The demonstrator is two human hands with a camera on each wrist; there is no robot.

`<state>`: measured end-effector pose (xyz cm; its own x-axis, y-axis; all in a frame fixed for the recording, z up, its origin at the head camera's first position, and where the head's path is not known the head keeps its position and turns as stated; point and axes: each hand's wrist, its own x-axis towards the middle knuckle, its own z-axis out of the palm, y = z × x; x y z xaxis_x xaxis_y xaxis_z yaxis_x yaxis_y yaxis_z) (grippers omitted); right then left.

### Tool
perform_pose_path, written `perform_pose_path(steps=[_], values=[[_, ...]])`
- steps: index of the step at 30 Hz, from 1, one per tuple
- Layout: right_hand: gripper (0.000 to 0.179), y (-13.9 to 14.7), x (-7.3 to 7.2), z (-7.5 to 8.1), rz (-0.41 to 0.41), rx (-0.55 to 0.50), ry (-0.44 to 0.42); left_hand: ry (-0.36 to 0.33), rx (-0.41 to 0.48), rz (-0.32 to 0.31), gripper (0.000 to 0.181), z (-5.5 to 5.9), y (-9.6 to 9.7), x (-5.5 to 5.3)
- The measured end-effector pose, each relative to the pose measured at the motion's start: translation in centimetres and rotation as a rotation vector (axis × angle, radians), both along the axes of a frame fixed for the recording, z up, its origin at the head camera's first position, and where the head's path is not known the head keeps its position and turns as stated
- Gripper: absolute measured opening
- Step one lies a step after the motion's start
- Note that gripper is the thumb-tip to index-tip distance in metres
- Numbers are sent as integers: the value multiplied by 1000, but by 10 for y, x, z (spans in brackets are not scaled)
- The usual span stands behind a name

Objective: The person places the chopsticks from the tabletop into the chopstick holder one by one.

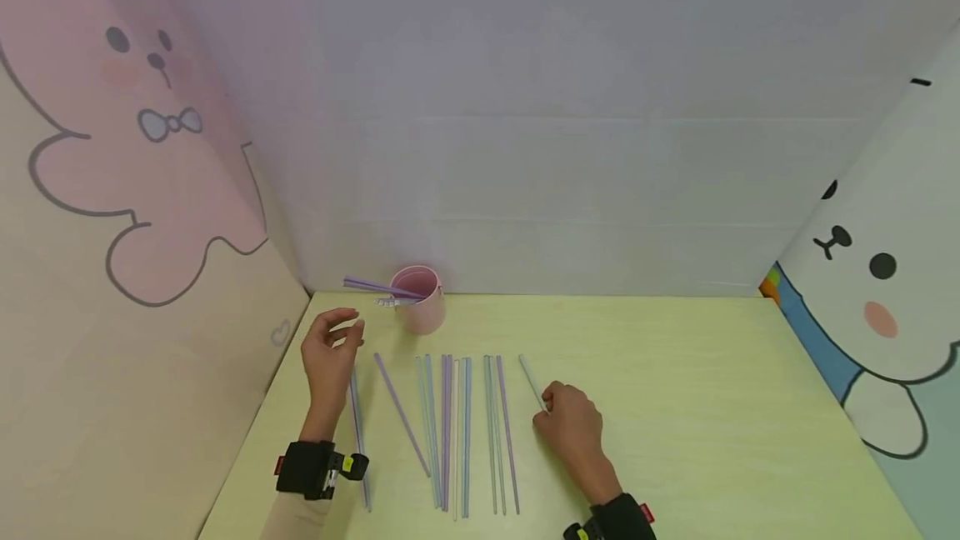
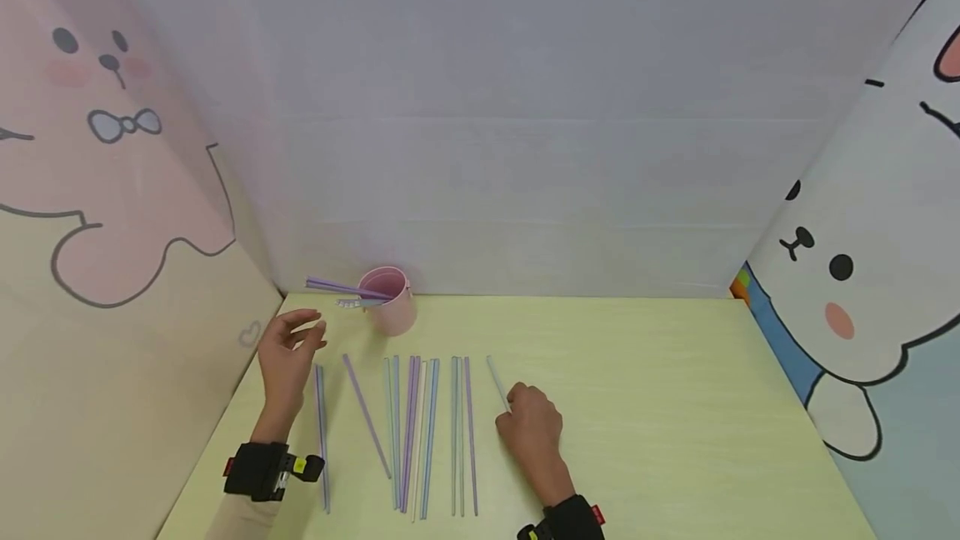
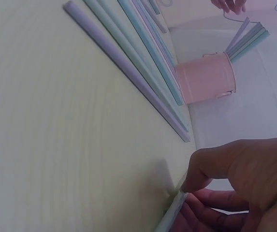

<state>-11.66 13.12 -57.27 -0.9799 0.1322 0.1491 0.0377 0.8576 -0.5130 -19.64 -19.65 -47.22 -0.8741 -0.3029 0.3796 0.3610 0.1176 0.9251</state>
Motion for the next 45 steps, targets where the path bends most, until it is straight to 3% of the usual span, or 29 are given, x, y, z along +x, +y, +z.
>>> perform_pose_path(steps=[10,23,30,35,40,45], values=[[18,-1,0,12,-9,-53,11,-131,-103,-11,20,-19,21,14],[22,-8,-2,30,9,-121,53,-242,-105,-147,20,-37,49,24],[22,-12,-2,41,46,-200,97,-227,-94,-197,18,-69,54,12],[21,-17,-2,46,92,-275,112,-226,-59,-246,20,-55,68,14],[23,-23,-1,46,148,-304,153,-173,-120,-281,19,-41,86,23],[23,-29,0,49,192,-321,174,-165,-180,-345,19,-52,97,22]])
